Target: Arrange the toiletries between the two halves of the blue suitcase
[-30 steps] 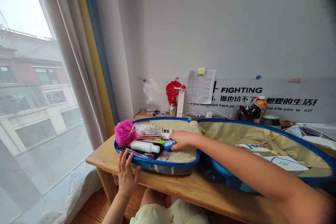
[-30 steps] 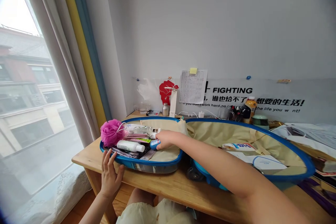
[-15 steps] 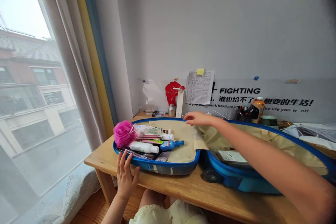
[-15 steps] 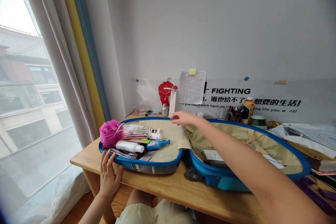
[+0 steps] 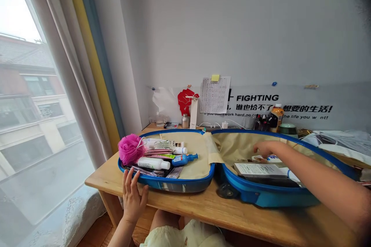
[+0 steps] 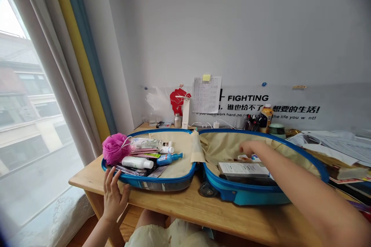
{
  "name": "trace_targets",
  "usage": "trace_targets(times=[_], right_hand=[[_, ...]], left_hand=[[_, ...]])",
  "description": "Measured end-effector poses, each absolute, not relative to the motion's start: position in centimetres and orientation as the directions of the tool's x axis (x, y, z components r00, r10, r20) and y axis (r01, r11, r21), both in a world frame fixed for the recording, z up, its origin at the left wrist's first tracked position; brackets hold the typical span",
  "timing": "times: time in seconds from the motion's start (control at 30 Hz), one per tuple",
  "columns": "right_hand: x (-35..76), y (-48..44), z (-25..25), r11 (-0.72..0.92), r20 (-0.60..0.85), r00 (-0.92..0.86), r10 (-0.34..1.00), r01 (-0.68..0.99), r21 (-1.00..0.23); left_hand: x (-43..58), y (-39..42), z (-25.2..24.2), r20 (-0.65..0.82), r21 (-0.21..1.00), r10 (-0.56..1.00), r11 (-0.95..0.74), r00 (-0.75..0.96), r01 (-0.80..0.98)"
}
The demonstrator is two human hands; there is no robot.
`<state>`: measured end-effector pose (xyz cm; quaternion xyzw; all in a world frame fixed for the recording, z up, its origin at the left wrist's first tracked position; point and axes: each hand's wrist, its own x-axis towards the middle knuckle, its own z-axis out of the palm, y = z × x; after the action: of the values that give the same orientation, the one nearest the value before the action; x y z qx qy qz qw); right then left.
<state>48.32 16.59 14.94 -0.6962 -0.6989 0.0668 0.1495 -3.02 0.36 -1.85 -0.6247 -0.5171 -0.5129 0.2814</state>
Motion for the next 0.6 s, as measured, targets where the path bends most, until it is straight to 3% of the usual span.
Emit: trace_targets(times=[0.13, 0.23, 0.37, 0.6], right_hand=[[47.7, 17.2, 13.4, 0.042, -0.300, -0.089, 0.950, 0.986, -0.158], [46.5, 18.0, 12.6, 0.098, -0.441, -0.129, 0.888, 0.991, -0.092], [45.6, 18.4, 11.9, 0.161, -0.493, -0.150, 0.857, 0.987, -0.021], [45.4, 18.0, 11.3, 0.207, -0.462, -0.148, 0.875, 0.975, 0.080]], left_hand=[[-3.0, 0.3, -1.8, 0.935, 0.169, 0.350, -0.305, -0.055, 0.937], [-3.0, 0.3, -1.8, 0.937, 0.163, 0.346, -0.301, -0.051, 0.939], [-3.1, 0.3, -1.8, 0.939, 0.154, 0.342, -0.301, -0.044, 0.941], [-3.0, 0.3, -1.7, 0.938, 0.155, 0.343, -0.306, -0.043, 0.939]])
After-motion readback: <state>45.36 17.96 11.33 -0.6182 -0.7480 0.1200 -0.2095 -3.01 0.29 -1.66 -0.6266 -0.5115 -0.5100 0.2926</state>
